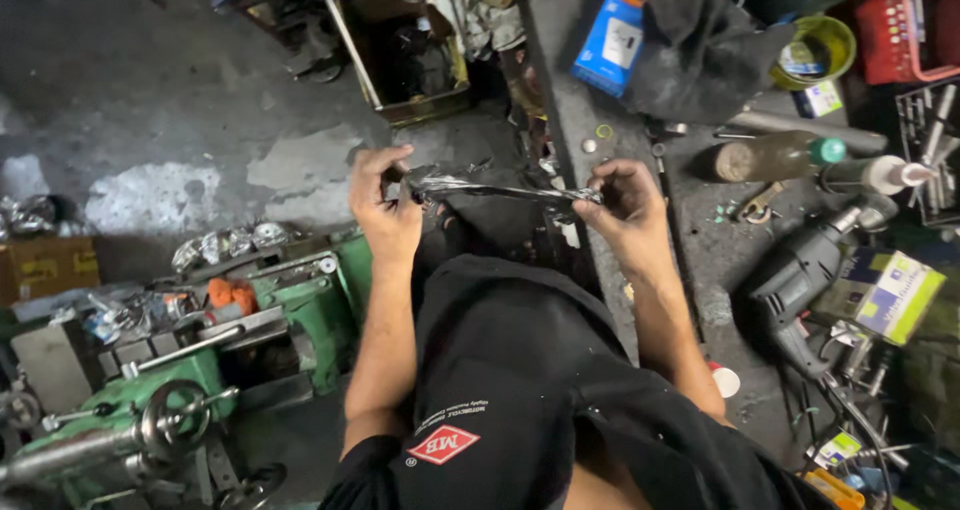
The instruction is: The person cleans a metal engine part clamped in a vise using a cloth and a sponge. They wipe the surface and insert the cloth into the central bore to clean the interior. The person also briefly touches their face with the cloth.
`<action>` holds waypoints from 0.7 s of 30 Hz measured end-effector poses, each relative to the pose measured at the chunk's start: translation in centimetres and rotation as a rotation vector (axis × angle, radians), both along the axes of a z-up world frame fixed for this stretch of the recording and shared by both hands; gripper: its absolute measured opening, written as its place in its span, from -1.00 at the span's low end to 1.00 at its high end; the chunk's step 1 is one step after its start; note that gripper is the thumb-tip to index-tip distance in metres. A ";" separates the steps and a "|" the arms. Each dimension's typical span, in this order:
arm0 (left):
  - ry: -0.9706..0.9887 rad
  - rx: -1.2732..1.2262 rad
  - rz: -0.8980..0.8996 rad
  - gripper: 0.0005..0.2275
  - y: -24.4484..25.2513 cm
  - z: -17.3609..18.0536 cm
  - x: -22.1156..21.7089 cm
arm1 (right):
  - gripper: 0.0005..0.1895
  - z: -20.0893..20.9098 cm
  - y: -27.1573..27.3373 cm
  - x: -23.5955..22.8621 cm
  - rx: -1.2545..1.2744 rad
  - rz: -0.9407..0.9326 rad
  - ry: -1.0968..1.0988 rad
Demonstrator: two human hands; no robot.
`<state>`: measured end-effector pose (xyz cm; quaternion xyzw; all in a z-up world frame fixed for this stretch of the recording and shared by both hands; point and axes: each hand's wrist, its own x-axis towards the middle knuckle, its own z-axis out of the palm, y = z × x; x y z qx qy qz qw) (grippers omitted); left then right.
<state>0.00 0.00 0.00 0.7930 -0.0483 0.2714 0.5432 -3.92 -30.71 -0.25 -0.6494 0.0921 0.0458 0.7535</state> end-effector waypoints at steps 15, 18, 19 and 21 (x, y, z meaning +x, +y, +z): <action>0.282 -0.355 -0.125 -0.49 -0.2 -1.0 -3.3 | -0.72 7.8 11.0 1.7 -0.420 0.627 -0.455; 0.153 -0.211 -0.072 -0.48 0.7 -0.6 -3.5 | -0.73 7.3 12.7 1.7 -0.480 0.569 -0.182; 0.173 -0.196 -0.049 -0.48 1.1 -0.5 -3.7 | -0.73 7.1 12.8 1.7 -0.461 0.584 -0.249; 0.214 -0.166 -0.002 -0.47 1.9 -0.2 -4.0 | -0.73 6.5 13.0 1.6 -0.422 0.613 -0.382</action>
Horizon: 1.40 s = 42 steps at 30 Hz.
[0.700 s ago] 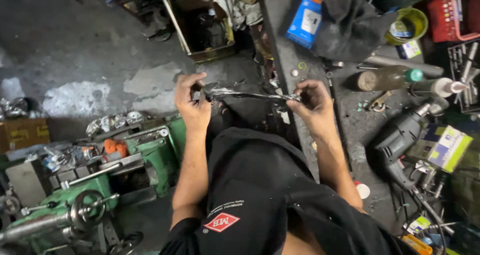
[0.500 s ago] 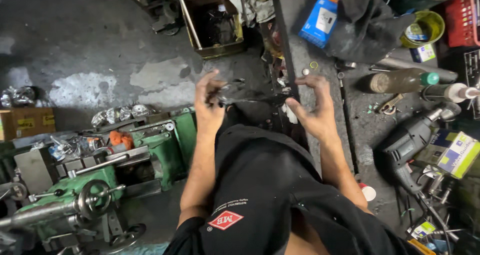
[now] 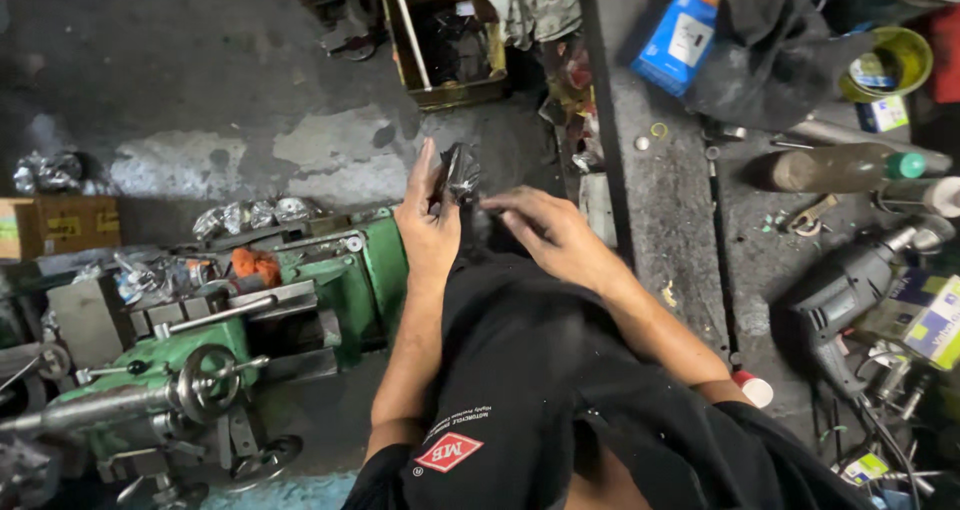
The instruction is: The person cleans a metal engine part clamped in a vise using a cloth and a sponge. They wipe the surface and insert the cloth into the central bore to clean the interior. The person also briefly touches their face with the cloth.
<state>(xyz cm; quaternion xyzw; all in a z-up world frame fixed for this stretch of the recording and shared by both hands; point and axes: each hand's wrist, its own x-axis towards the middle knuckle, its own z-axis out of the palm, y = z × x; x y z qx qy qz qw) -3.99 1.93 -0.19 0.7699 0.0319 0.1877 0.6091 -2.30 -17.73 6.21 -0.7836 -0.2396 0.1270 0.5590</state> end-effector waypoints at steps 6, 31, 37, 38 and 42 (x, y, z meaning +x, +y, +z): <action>-0.016 0.005 0.000 -0.38 2.0 0.7 -0.9 | -0.70 -3.9 2.6 0.7 -0.186 0.029 -0.164; 0.131 -0.019 -0.115 -0.53 1.2 3.4 -0.1 | -0.87 -15.1 6.9 3.6 -0.805 0.166 -0.262; 0.109 -0.032 -0.185 -0.57 0.9 2.0 -0.6 | -0.84 -18.2 7.0 4.6 -0.891 0.222 -0.174; 0.109 -0.050 -0.188 -0.58 1.0 1.7 -0.5 | -0.82 -18.7 6.8 4.7 -0.931 0.255 -0.144; 0.097 -0.119 -0.224 -0.58 1.0 0.6 -0.4 | -0.75 -21.1 6.7 4.5 -0.961 0.259 -0.115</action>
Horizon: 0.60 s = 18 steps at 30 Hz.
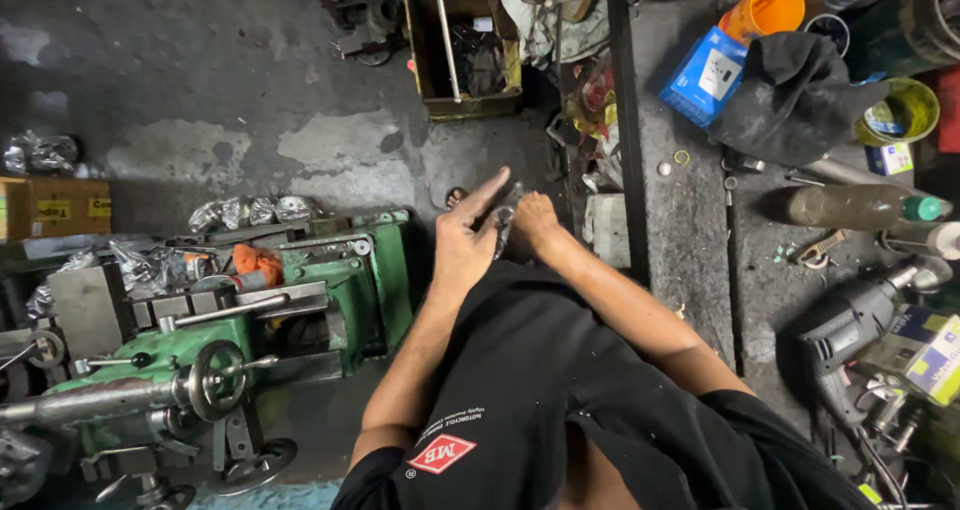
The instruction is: The person cleans a metal engine part clamped in a vise using a cloth and a sponge. They wipe the surface and insert the cloth into the central bore to clean the interior. The person also briefly touches their face with the cloth.
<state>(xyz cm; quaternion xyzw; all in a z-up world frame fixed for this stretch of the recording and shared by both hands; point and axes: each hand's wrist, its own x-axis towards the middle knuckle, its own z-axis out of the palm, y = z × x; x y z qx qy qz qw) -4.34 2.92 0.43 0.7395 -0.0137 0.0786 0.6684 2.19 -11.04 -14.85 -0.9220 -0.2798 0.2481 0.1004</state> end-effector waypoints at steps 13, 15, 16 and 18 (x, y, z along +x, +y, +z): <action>0.097 -0.071 -0.039 -0.56 -0.3 -2.4 0.2 | -0.69 -4.4 -0.4 -1.0 -0.125 0.083 0.268; 0.069 -0.042 -0.041 -0.55 -0.3 -2.3 0.2 | -0.68 -3.4 -0.4 -1.4 -0.079 0.045 0.225; 0.075 -0.029 -0.025 -0.56 -0.3 -2.2 0.2 | -0.69 -2.8 -0.5 -1.9 -0.015 0.023 0.191; 0.083 0.000 0.007 -0.58 0.0 -1.7 0.4 | -0.71 -1.1 -0.5 -2.2 0.115 -0.024 0.120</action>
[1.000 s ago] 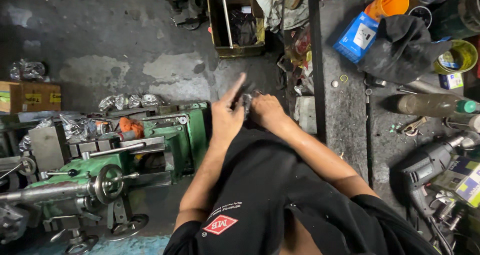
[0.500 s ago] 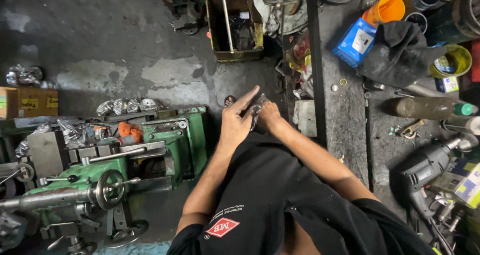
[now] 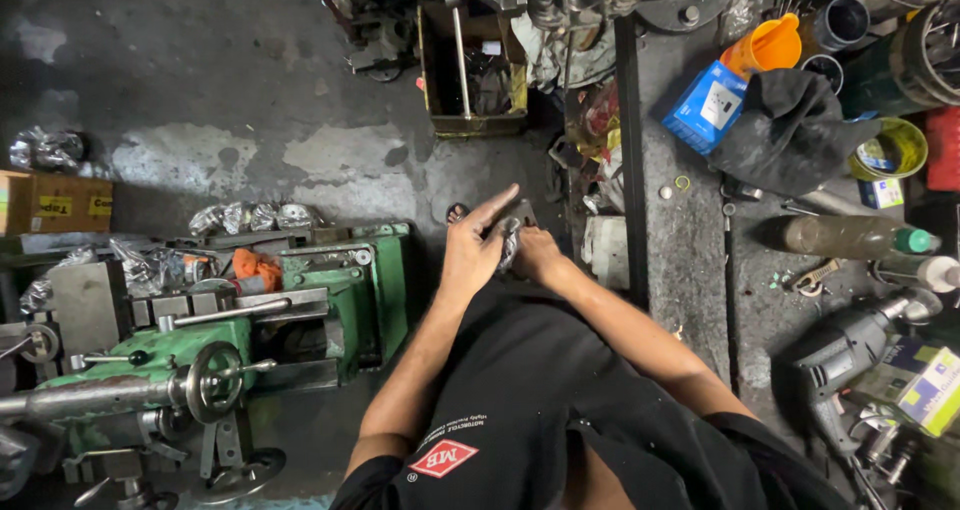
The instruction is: The person cleans a metal engine part clamped in a vise using a cloth and a sponge. They wipe the surface and insert the cloth into the central bore to clean the interior. The person also briefly touches their face with the cloth.
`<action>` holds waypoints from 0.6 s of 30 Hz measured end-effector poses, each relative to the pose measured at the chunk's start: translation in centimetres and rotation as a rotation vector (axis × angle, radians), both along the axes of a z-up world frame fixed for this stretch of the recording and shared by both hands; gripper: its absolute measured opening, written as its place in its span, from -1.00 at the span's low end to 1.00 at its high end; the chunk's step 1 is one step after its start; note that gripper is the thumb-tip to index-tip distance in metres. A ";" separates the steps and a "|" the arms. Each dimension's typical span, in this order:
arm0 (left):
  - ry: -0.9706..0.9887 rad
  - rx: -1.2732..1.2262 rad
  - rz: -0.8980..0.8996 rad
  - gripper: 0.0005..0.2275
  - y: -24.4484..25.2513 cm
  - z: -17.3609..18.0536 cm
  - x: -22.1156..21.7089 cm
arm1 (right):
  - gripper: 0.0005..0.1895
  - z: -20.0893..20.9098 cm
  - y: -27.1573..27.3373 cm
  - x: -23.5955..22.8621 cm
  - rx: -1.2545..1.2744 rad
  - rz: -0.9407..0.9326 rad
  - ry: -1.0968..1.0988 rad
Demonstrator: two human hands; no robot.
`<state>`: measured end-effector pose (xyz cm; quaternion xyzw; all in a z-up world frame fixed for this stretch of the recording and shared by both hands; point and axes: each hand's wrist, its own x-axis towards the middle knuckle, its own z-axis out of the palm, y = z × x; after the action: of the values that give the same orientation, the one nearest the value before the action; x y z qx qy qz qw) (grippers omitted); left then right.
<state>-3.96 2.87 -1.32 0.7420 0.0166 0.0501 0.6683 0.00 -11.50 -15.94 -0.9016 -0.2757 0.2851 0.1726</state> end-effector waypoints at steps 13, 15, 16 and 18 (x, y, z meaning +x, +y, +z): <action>0.026 0.191 0.334 -0.58 5.2 -2.7 1.7 | -0.74 13.9 -5.3 1.5 1.251 -0.665 0.292; 0.068 0.183 0.333 -0.62 5.4 -3.5 1.7 | -0.73 14.0 -6.5 1.1 1.585 -1.024 0.830; 0.091 0.213 0.303 -0.63 5.5 -3.8 2.0 | -0.72 13.9 -7.0 1.0 1.594 -1.045 0.818; 0.135 0.273 0.243 -0.63 5.3 -4.0 2.3 | -0.71 13.4 -7.8 0.8 1.611 -1.088 0.795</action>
<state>-1.62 8.14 -5.30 0.8200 0.1438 0.0821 0.5478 0.81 -19.30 -2.58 -0.3640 0.1350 0.1770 0.9044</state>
